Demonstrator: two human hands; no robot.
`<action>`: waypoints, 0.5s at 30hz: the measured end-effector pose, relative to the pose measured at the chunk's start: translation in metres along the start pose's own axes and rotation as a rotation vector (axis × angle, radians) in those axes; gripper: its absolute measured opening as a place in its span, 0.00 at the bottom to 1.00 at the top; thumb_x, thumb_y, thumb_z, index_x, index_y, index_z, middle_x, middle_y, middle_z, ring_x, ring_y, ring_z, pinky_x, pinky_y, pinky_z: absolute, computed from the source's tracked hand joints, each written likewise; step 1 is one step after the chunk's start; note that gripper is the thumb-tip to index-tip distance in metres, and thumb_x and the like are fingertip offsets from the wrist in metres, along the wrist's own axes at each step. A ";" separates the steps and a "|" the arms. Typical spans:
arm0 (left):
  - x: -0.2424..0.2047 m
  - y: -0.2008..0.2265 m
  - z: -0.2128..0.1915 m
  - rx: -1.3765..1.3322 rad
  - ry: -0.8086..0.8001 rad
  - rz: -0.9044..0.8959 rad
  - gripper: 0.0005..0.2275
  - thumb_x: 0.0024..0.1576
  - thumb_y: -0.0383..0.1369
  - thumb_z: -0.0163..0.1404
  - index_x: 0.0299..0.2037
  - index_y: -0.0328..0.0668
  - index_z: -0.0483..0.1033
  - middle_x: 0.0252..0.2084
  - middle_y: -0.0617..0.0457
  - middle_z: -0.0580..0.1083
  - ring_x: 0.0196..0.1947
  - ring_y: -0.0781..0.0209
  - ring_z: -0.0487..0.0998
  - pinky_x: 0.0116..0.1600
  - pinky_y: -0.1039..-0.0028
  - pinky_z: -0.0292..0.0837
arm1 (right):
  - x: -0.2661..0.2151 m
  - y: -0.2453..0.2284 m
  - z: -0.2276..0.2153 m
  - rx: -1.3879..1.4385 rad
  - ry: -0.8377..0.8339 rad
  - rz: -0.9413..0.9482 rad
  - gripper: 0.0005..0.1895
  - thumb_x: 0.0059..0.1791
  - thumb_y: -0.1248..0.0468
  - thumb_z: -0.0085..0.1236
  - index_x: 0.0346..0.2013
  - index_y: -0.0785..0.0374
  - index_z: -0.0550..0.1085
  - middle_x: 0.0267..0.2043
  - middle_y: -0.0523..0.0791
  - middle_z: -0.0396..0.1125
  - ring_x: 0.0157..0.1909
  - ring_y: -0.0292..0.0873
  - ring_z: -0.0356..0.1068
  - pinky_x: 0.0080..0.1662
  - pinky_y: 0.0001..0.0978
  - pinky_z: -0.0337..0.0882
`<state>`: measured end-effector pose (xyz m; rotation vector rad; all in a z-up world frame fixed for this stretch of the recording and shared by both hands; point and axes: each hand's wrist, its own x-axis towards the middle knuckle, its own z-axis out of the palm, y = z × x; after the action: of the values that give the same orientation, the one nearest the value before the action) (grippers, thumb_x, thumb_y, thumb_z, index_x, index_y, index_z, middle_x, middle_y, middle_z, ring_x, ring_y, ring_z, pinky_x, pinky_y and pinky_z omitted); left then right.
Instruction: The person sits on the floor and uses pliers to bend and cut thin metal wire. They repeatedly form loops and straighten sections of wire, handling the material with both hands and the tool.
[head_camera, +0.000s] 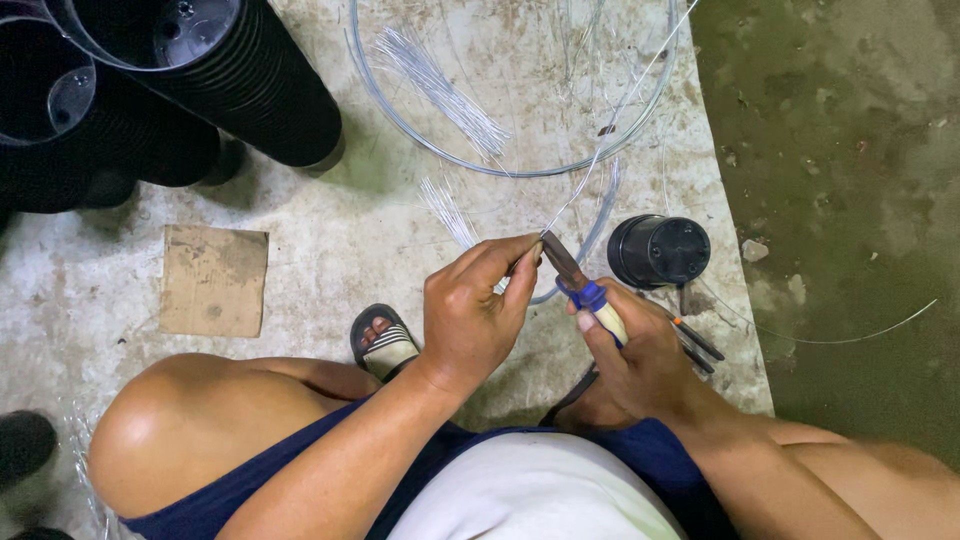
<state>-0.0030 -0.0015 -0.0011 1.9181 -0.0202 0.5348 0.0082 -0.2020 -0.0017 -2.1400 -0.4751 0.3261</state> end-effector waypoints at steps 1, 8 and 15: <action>0.000 -0.001 0.001 -0.015 -0.007 -0.029 0.06 0.59 0.23 0.57 0.45 0.36 0.81 0.41 0.47 0.81 0.38 0.57 0.85 0.42 0.74 0.80 | 0.001 0.000 0.000 -0.005 0.005 -0.021 0.08 0.51 0.70 0.53 0.45 0.65 0.74 0.36 0.48 0.70 0.35 0.40 0.71 0.41 0.31 0.71; -0.001 -0.014 0.010 -0.221 -0.028 -0.291 0.06 0.62 0.27 0.55 0.46 0.33 0.82 0.39 0.48 0.83 0.39 0.65 0.86 0.41 0.77 0.81 | 0.007 0.020 0.002 0.062 -0.019 -0.131 0.10 0.53 0.70 0.52 0.48 0.68 0.74 0.46 0.49 0.71 0.48 0.43 0.72 0.49 0.34 0.70; -0.004 -0.031 0.020 -0.700 -0.064 -0.626 0.10 0.61 0.27 0.54 0.47 0.26 0.79 0.40 0.44 0.82 0.39 0.61 0.85 0.48 0.74 0.83 | 0.021 0.098 0.002 0.218 0.187 0.361 0.08 0.56 0.63 0.51 0.45 0.65 0.74 0.37 0.45 0.70 0.37 0.35 0.66 0.40 0.33 0.66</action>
<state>0.0084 -0.0073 -0.0362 1.1613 0.3042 0.0189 0.0471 -0.2427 -0.0843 -2.0111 0.0566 0.3565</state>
